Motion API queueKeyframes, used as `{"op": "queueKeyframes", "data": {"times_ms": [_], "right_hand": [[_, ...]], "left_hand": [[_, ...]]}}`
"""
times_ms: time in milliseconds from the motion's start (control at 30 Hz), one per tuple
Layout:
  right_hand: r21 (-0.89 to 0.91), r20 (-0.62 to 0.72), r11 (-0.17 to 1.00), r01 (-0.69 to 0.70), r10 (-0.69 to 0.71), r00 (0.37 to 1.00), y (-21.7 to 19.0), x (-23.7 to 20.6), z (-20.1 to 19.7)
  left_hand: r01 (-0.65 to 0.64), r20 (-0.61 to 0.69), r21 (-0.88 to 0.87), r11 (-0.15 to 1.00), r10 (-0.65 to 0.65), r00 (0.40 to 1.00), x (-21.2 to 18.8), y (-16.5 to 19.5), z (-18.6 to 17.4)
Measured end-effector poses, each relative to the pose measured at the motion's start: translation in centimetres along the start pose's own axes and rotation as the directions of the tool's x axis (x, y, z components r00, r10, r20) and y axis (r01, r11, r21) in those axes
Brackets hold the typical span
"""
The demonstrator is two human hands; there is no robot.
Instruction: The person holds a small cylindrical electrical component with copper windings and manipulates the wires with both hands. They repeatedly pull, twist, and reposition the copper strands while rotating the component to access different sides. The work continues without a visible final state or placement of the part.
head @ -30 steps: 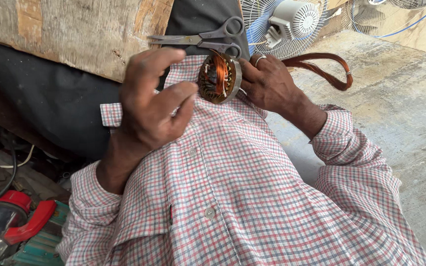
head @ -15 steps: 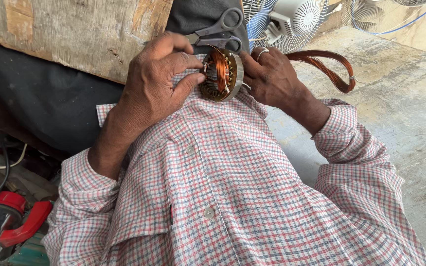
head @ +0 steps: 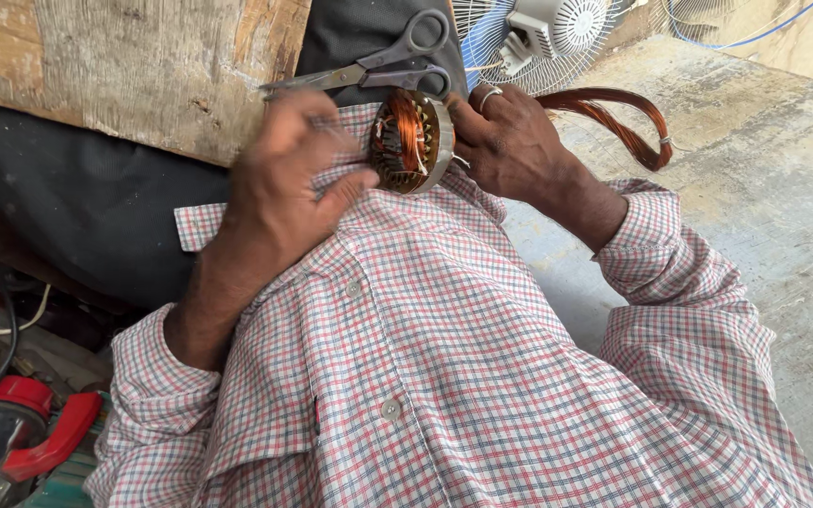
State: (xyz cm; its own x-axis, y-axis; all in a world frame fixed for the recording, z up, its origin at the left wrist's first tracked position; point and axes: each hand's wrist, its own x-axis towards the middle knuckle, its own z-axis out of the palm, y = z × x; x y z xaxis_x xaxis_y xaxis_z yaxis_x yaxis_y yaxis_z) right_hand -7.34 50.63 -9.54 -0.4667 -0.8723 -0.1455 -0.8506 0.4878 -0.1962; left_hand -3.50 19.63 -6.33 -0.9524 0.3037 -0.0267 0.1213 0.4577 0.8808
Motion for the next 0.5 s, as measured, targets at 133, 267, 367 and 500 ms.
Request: {"op": "queueKeyframes", "data": {"times_ms": [133, 267, 367, 500], "right_hand": [[0.024, -0.054, 1.0, -0.005, 0.006, 0.999, -0.1, -0.2, -0.1], [0.029, -0.046, 1.0, -0.009, 0.01, 0.999, -0.1, 0.0, -0.1], [0.013, -0.054, 1.0, -0.005, 0.005, 0.999, -0.1, 0.1, 0.1], [0.037, -0.016, 0.999, -0.025, 0.026, 1.0, -0.2, -0.1, 0.5]], "left_hand": [[-0.044, -0.268, -0.064, 0.997, 0.025, 0.963, 0.9, 0.2, -1.9], [-0.206, -0.157, 0.052, 0.977, 0.212, 0.965, 2.3, 0.5, -2.4], [-0.251, -0.004, 0.199, 0.947, 0.257, 0.966, 3.2, 0.5, -1.4], [-0.261, -0.048, 0.167, 0.951, 0.273, 0.961, 4.4, -1.1, 0.0]]}}
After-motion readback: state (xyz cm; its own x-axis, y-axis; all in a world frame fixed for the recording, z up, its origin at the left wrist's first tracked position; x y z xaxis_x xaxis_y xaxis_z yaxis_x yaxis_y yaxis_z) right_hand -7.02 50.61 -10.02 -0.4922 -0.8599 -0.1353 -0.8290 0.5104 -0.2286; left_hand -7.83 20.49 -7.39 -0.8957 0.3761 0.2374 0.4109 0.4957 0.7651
